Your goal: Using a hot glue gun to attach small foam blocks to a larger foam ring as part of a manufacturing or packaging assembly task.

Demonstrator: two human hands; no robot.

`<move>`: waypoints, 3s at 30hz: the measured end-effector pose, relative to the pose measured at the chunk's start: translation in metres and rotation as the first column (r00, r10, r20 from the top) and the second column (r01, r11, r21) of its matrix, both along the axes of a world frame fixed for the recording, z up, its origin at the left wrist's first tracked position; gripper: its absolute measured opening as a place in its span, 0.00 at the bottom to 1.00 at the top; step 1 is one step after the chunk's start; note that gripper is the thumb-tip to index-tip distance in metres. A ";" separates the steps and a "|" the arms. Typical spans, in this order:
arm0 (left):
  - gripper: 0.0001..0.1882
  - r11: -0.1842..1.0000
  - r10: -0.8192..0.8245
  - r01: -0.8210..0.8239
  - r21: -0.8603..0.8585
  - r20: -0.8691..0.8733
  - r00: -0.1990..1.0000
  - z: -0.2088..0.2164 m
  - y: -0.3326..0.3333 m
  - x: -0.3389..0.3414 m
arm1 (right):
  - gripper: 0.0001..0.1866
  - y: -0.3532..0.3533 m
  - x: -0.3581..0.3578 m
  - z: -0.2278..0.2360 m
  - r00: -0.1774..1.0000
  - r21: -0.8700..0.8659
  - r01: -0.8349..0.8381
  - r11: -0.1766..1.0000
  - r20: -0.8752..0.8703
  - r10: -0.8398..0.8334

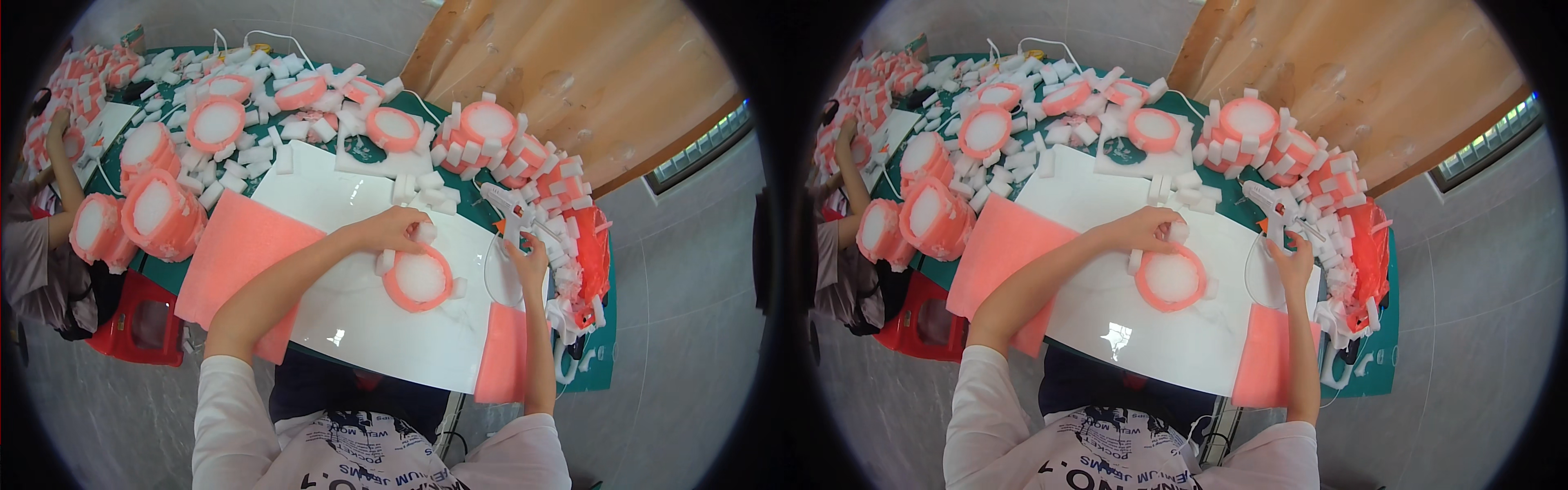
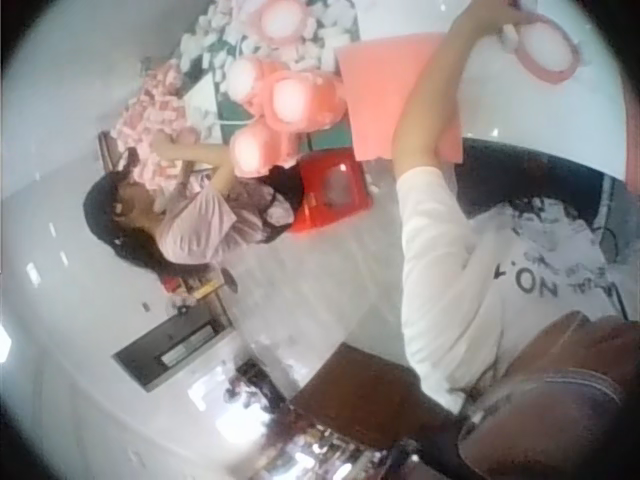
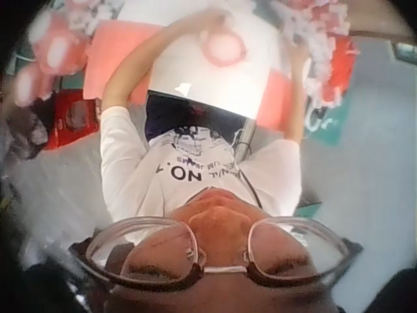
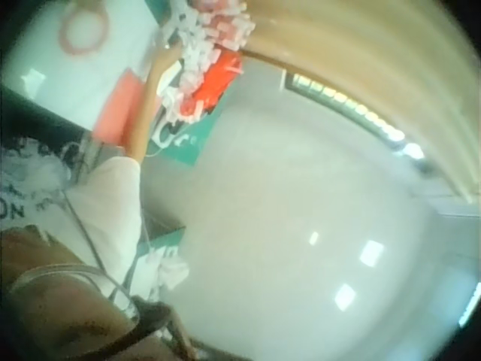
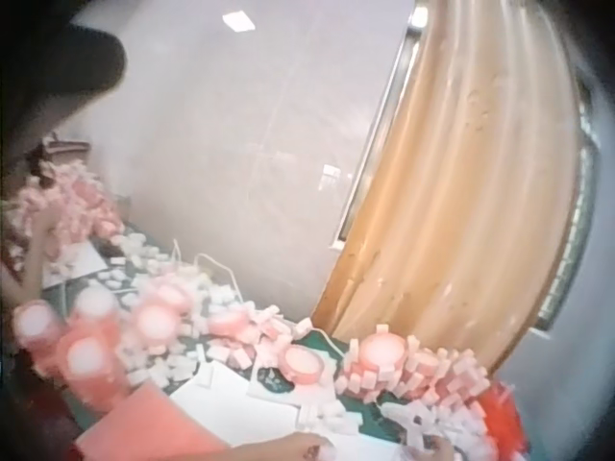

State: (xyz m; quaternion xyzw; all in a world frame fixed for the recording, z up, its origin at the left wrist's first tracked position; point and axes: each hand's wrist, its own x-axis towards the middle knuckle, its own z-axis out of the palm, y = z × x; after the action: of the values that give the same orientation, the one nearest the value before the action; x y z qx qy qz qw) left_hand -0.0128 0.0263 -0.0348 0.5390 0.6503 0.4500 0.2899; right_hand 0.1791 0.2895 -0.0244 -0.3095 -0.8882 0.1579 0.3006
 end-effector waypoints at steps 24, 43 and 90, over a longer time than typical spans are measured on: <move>0.24 0.997 0.027 -0.024 -0.076 0.039 0.999 0.007 0.002 0.003 | 0.15 0.025 -0.010 -0.019 0.912 -0.142 -0.348 0.927 -0.279 0.300; 0.25 0.998 0.036 -0.034 -0.059 0.034 0.999 0.006 0.002 0.001 | 0.34 0.003 0.024 0.037 0.513 -0.741 -0.662 -0.112 -0.557 0.653; 0.19 0.997 0.029 -0.038 -0.062 -0.141 0.990 0.016 0.001 0.002 | 0.17 -0.083 0.031 0.103 0.194 -0.588 -0.725 0.359 0.326 0.925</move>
State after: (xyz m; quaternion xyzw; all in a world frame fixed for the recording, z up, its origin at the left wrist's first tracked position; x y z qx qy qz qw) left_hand -0.0112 0.0272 -0.0184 0.5486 0.6921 0.3948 0.2532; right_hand 0.2104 0.2068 0.0785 0.1520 -0.9148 0.3191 -0.1955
